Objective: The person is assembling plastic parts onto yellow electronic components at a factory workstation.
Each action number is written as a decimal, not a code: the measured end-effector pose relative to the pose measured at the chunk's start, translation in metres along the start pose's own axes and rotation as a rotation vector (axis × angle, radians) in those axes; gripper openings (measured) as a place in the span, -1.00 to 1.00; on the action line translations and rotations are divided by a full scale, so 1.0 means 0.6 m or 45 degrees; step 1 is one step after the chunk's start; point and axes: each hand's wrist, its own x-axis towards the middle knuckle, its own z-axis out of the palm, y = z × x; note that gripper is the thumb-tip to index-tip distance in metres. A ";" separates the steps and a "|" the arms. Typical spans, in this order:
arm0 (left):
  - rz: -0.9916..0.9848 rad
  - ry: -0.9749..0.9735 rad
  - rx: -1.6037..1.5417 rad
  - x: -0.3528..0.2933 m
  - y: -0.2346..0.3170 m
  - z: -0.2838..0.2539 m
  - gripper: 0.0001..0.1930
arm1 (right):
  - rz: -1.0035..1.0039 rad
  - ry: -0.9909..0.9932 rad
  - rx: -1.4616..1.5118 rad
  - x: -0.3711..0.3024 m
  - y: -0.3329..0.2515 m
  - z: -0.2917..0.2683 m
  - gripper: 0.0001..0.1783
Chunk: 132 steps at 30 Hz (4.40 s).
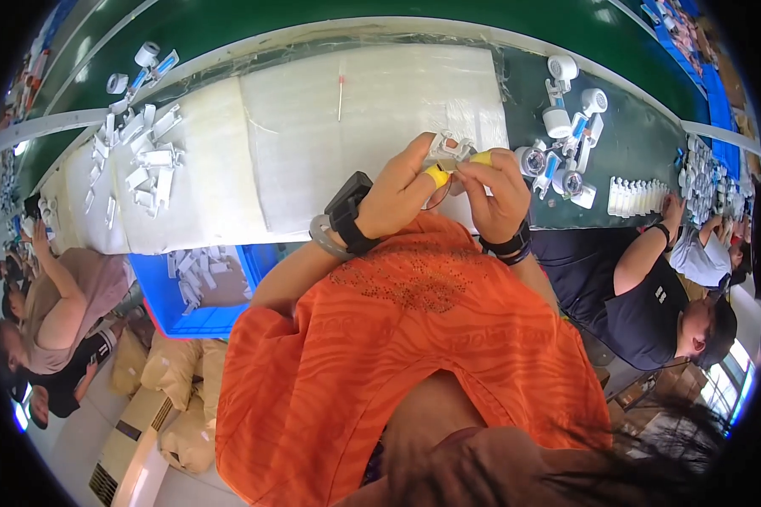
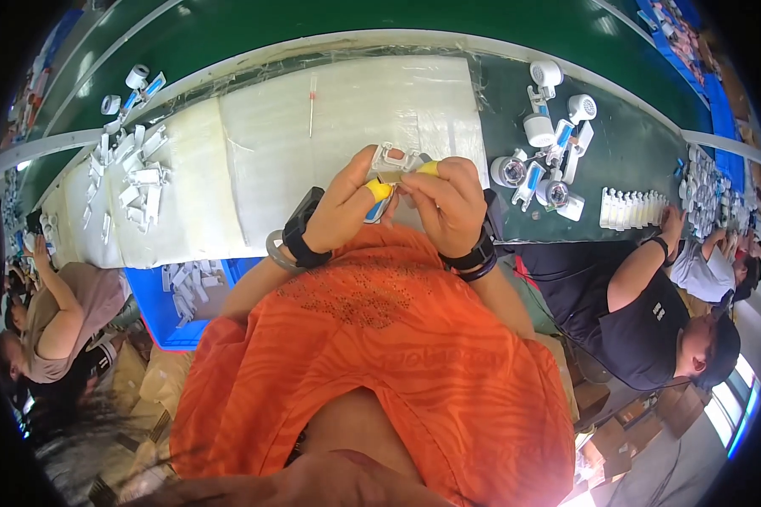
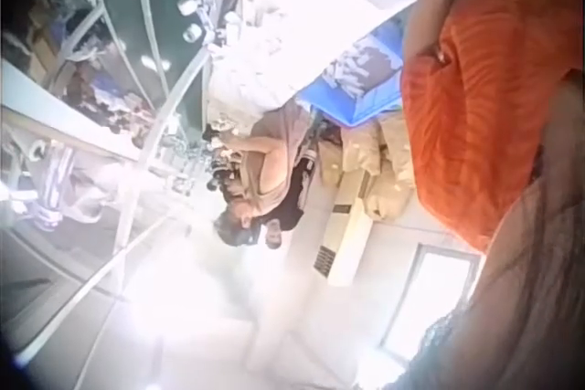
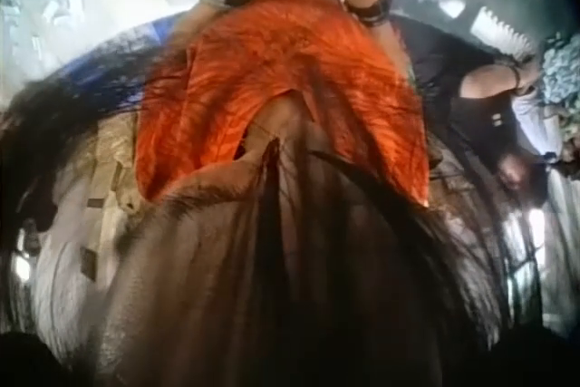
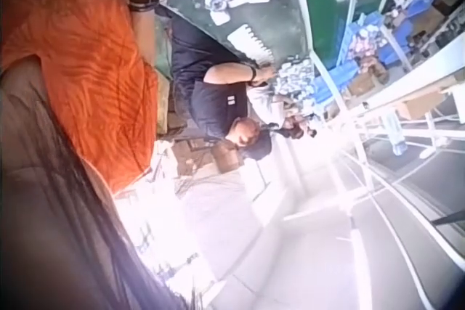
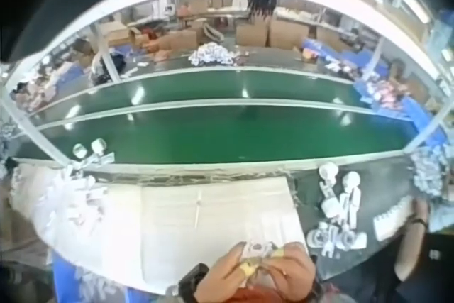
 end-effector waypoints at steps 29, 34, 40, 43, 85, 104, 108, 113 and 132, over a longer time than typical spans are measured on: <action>0.233 0.065 0.403 0.002 -0.015 0.006 -0.67 | 0.038 -0.073 0.014 0.012 0.003 -0.010 -0.71; 0.235 0.177 0.576 0.001 -0.019 0.008 -0.71 | 0.058 -0.059 0.003 0.005 0.000 -0.004 -0.72; 0.294 0.246 0.805 0.004 -0.029 0.002 -0.73 | 0.008 -0.036 -0.082 0.003 0.002 0.010 -0.73; 0.166 0.219 0.573 0.013 -0.036 -0.004 -0.74 | 0.021 -0.050 -0.125 0.002 0.006 0.015 -0.73; -0.156 0.132 0.287 -0.003 -0.027 0.013 -0.68 | 0.067 -0.244 -0.102 -0.002 -0.013 -0.005 -0.72; -0.163 0.079 0.274 -0.012 -0.024 0.014 -0.67 | 0.076 -0.250 -0.129 -0.014 -0.019 -0.007 -0.73; -0.087 0.097 0.462 -0.014 -0.027 0.013 -0.70 | 0.062 -0.257 -0.105 -0.014 -0.016 -0.005 -0.74; 0.117 0.157 0.612 -0.009 -0.037 0.009 -0.74 | 0.032 -0.249 -0.070 -0.012 -0.006 -0.003 -0.72; 0.076 1.229 -0.222 0.116 0.054 -0.625 -0.58 | 0.723 0.103 -0.906 -0.041 0.407 -0.198 -0.70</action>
